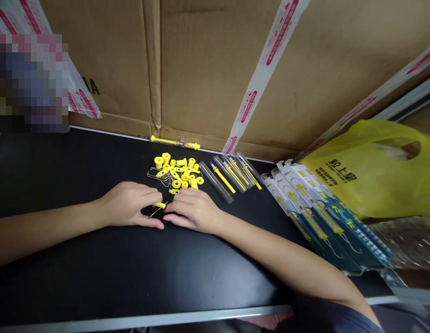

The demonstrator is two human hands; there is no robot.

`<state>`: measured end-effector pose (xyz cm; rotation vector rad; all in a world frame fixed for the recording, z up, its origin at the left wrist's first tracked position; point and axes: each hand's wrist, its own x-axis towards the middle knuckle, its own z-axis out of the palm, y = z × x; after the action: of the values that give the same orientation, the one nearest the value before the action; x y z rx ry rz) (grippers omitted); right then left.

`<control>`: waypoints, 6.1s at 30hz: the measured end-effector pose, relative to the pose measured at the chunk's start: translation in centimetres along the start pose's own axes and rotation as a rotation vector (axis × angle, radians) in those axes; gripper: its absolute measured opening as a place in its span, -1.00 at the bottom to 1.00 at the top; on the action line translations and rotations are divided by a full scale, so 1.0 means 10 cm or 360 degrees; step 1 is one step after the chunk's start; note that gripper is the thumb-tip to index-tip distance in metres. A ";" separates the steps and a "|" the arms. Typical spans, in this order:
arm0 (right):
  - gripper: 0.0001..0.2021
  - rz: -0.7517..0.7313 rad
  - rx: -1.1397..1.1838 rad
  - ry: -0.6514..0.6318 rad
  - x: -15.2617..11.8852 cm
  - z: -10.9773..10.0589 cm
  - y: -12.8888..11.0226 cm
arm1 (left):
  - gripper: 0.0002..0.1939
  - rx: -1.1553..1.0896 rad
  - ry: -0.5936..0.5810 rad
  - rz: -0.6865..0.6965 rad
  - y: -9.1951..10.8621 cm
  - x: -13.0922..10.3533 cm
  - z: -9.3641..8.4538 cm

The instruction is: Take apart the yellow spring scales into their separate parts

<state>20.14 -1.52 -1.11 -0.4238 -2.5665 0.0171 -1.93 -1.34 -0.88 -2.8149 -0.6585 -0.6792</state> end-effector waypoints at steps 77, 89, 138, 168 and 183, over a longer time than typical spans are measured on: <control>-0.67 0.0949 0.1468 -0.0183 0.05 -0.04 -0.08 | -0.46 -0.0189 -0.0185 0.0212 -0.01 0.02 0.03; -0.66 0.0942 0.1422 -0.0196 0.06 -0.04 -0.10 | -0.44 -0.0129 -0.0085 0.0175 0.00 0.00 0.05; -0.68 0.1150 0.1672 -0.0084 0.04 -0.03 -0.11 | -0.52 0.0103 -0.0013 0.0117 0.05 0.02 0.03; -0.63 0.1018 0.1645 -0.0297 0.06 -0.05 -0.12 | -0.44 0.0404 0.0166 0.0259 0.10 0.04 -0.03; -0.63 0.1090 0.1590 -0.0213 0.05 -0.03 -0.11 | -0.50 0.0252 0.0066 0.0163 0.06 0.00 0.04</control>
<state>19.59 -2.41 -0.51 -0.8500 -2.0431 1.5045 -1.52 -1.83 -1.25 -2.6608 -0.5317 -0.6357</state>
